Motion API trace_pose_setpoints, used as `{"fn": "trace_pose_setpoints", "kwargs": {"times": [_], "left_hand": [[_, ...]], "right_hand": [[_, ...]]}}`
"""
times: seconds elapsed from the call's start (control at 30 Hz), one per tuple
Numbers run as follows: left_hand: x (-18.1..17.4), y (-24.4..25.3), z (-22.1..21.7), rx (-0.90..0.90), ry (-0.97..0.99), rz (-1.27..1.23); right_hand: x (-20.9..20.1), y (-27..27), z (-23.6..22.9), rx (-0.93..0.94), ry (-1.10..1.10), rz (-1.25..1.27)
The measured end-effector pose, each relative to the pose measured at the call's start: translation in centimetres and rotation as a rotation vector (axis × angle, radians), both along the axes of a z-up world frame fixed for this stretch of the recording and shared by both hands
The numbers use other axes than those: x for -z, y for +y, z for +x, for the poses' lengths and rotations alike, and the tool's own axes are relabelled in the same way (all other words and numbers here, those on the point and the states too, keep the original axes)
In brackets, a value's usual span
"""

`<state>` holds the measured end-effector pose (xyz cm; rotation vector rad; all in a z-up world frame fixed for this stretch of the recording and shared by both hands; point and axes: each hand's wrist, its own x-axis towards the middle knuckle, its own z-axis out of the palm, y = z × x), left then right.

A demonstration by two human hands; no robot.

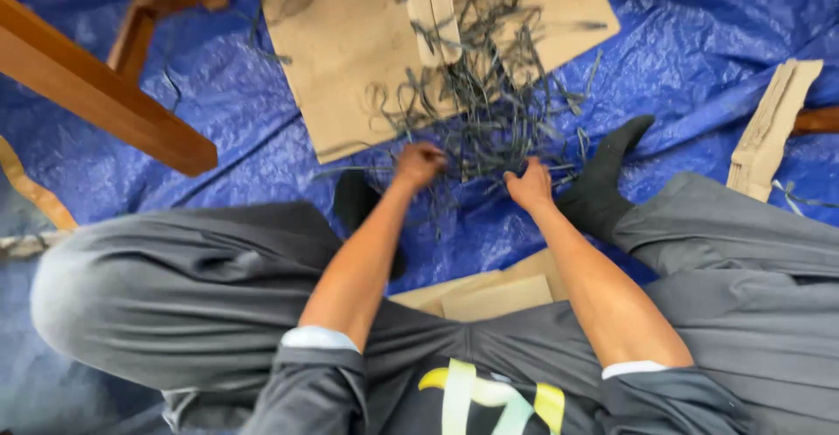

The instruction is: Bundling and organizing synthetic weaving strips from the floor.

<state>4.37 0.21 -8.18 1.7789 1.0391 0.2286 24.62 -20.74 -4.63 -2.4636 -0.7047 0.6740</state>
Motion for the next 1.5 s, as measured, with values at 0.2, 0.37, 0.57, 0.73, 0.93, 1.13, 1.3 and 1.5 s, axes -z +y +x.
{"fn": "trace_pose_setpoints", "kwargs": {"times": [0.2,0.37,0.57,0.73,0.93,1.13,1.3,1.5], "left_hand": [[-7.8,3.0,6.4,-0.054,-0.24,-0.406],[-2.3,17.4,-0.5,-0.428,0.209,0.437],[-7.3,30.5,-4.7,-0.641,0.406,0.534],[1.3,35.1,-7.3,-0.861,0.404,0.023],[-3.5,26.3,-4.2,-0.743,0.181,0.739],[-7.2,8.0,0.3,-0.22,0.067,0.531],[-10.1,-3.4,3.2,0.08,-0.032,0.455],[-14.5,-6.9,1.8,-0.18,0.119,0.517]], "right_hand": [[-9.4,7.0,1.6,0.159,0.051,0.372],[-8.8,6.1,0.4,0.109,-0.151,0.295],[-7.3,4.8,-2.2,0.054,-0.237,0.205],[-6.9,4.3,-3.7,0.097,-0.201,0.108],[-5.3,2.8,-3.8,0.088,-0.235,0.107],[-2.7,1.9,-2.0,0.256,-0.284,0.183],[2.9,1.8,2.9,0.355,0.247,0.327],[-1.2,2.6,6.2,0.396,0.231,0.432]]}}
